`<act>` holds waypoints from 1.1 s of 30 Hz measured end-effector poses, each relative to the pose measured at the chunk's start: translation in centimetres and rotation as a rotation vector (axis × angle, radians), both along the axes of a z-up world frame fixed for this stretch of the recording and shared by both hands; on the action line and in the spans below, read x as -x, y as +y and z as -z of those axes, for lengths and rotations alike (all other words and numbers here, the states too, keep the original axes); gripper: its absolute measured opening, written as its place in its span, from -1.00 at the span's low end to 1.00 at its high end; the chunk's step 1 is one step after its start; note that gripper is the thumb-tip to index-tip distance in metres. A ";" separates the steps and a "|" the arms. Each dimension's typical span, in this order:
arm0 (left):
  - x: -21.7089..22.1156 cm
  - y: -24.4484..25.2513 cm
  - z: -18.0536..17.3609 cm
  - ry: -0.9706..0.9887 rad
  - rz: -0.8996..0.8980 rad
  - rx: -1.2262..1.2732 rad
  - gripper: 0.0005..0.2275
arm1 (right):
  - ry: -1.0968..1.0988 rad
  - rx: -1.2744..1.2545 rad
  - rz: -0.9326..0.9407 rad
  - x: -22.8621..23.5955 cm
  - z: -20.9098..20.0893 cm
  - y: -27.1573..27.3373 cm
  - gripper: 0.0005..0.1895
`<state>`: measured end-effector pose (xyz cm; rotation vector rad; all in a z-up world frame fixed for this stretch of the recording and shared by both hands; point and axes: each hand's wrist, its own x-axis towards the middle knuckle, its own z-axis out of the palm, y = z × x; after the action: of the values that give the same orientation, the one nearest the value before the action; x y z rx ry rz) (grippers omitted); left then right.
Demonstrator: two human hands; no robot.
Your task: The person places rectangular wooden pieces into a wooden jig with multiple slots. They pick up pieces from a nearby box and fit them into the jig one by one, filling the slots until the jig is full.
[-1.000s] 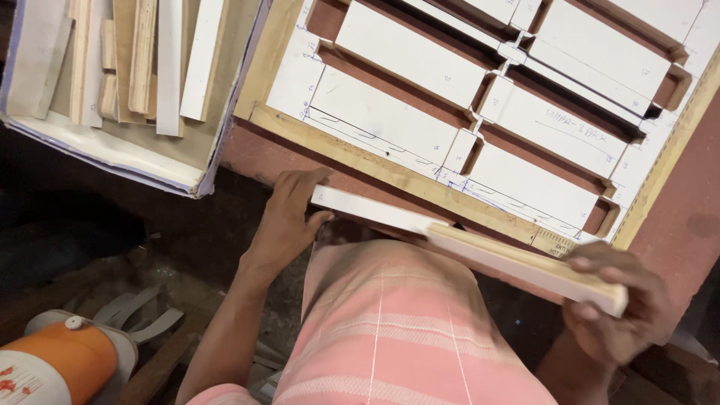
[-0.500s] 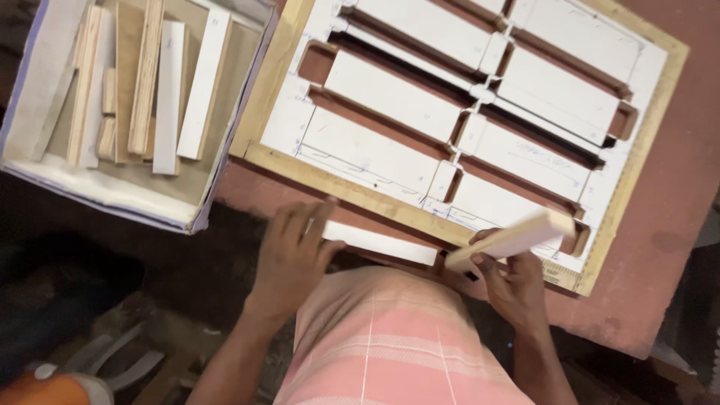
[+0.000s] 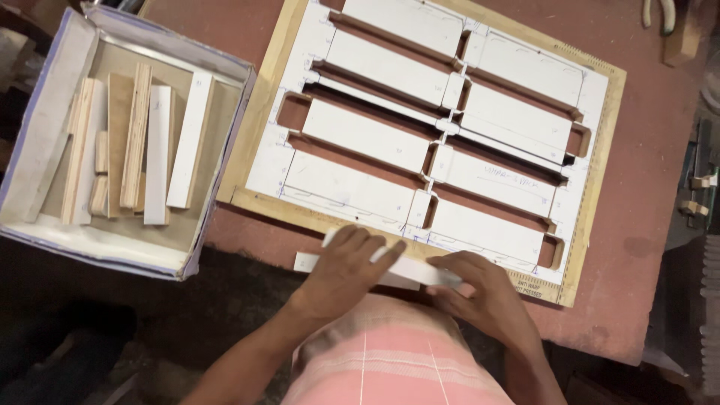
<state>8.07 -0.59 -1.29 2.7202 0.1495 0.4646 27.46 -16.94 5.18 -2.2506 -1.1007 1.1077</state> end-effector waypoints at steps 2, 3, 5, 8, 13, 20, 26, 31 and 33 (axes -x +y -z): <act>-0.1 1.2 -0.5 -0.028 -0.023 0.042 -0.61 | -0.097 -0.217 -0.012 -0.7 0.2 -0.7 -0.51; -0.2 1.6 -0.8 -0.024 -0.011 0.060 -0.61 | -0.142 -0.321 -0.019 -0.7 0.5 -1.1 -0.53; -0.6 1.9 -1.2 0.006 0.016 0.085 -0.61 | -0.153 -0.288 0.072 -0.5 1.5 -1.5 -0.58; -2.0 2.2 -1.4 0.054 0.044 0.099 -0.62 | -0.245 -0.390 0.071 -0.8 2.9 -1.7 -0.62; -3.7 3.6 -1.6 -0.056 0.044 0.075 -0.63 | -0.408 -0.462 0.091 -1.4 3.8 -1.9 -0.60; -4.7 3.9 -1.6 -0.001 0.095 0.038 -0.67 | -0.451 -0.422 0.071 -1.1 4.7 -1.8 -0.58; -4.2 2.5 -0.4 0.001 0.061 0.029 -0.67 | -0.337 -0.399 0.082 -0.3 5.6 -1.7 -0.62; -3.2 1.7 -0.2 0.003 0.031 0.084 -0.67 | -0.408 -0.380 0.019 -0.1 5.3 -1.2 -0.58; -2.9 1.5 0.0 0.002 0.011 0.088 -0.65 | -0.440 -0.395 -0.016 0.0 5.5 -1.0 -0.58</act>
<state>10.97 0.88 -1.26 2.6342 0.1525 0.4412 27.47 -17.99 -0.34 -2.2059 -1.3643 0.3513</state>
